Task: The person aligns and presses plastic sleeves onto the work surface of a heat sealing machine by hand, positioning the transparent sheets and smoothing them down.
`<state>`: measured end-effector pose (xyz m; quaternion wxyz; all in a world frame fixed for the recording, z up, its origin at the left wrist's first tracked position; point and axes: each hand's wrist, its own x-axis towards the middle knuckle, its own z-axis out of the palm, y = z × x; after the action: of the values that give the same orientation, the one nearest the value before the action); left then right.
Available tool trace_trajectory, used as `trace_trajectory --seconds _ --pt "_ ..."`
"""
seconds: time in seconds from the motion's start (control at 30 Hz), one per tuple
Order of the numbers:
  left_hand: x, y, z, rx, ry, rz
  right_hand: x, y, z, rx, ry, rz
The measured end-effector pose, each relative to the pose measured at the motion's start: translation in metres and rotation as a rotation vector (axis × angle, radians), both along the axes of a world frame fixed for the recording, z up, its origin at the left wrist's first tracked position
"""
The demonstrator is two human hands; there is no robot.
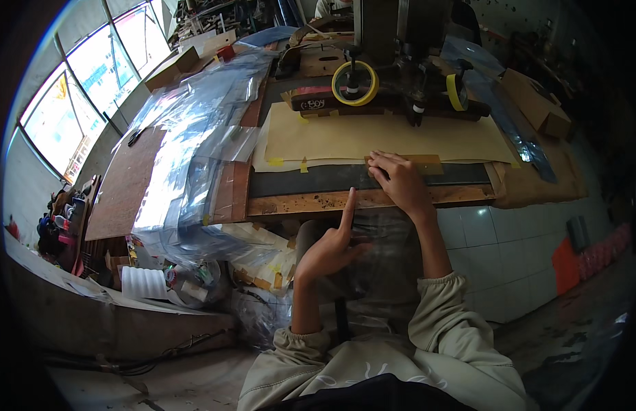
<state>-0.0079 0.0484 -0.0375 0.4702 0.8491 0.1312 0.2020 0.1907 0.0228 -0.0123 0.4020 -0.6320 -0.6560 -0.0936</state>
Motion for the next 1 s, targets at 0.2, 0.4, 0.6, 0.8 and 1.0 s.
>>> trace_trajectory --seconds 0.2,0.4,0.6,0.8,1.0 --pt "-0.002 0.0 0.001 0.017 0.059 0.022 -0.003 0.001 0.0 0.013 -0.037 -0.012" --pt "0.0 0.001 -0.003 -0.006 0.004 0.0 0.0 0.002 0.005 -0.023 -0.021 0.002" --pt "-0.002 0.002 -0.003 0.015 0.048 0.018 0.0 0.004 0.003 -0.021 -0.02 0.035" --pt "0.0 0.001 -0.002 0.01 -0.009 0.003 0.005 0.005 -0.005 0.021 -0.063 0.037" --pt "-0.001 0.002 -0.001 0.023 0.048 0.002 0.001 0.004 -0.001 0.009 -0.092 0.017"
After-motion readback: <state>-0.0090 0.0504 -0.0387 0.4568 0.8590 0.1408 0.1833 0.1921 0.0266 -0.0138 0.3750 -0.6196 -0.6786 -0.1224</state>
